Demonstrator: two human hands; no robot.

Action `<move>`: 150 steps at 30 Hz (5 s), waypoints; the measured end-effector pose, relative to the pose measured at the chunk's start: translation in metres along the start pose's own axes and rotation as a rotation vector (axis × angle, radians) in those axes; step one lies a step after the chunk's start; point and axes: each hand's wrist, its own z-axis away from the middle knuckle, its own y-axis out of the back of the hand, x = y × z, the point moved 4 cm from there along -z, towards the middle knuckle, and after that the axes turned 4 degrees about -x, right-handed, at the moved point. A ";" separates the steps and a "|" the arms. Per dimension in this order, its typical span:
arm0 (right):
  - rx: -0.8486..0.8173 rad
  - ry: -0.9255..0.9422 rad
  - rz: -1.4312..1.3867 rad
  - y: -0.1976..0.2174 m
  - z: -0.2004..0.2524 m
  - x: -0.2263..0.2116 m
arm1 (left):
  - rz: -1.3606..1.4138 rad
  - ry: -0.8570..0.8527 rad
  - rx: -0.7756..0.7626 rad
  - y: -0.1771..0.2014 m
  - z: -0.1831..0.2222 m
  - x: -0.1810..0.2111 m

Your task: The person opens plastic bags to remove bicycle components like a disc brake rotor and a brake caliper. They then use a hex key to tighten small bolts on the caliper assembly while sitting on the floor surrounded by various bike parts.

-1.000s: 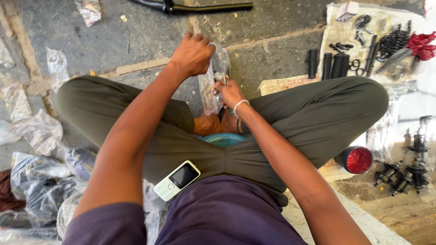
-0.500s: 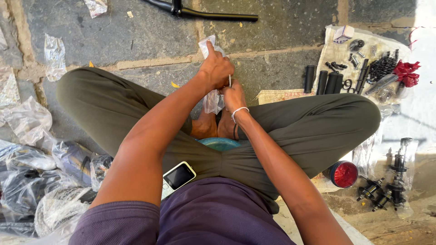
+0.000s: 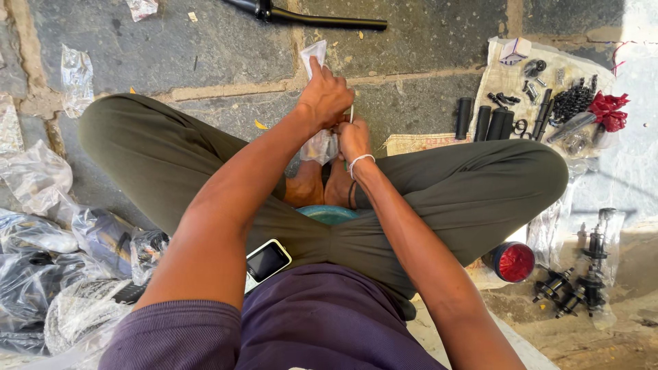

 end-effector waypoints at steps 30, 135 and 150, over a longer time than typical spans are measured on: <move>0.324 0.302 0.676 0.013 0.009 -0.037 | 0.528 0.085 0.228 -0.039 -0.044 -0.054; -0.115 0.807 0.383 0.103 0.006 -0.239 | 1.305 1.113 0.837 -0.103 0.008 -0.112; -0.083 0.652 0.030 0.156 0.033 -0.236 | 1.414 0.243 0.241 0.109 0.145 -0.211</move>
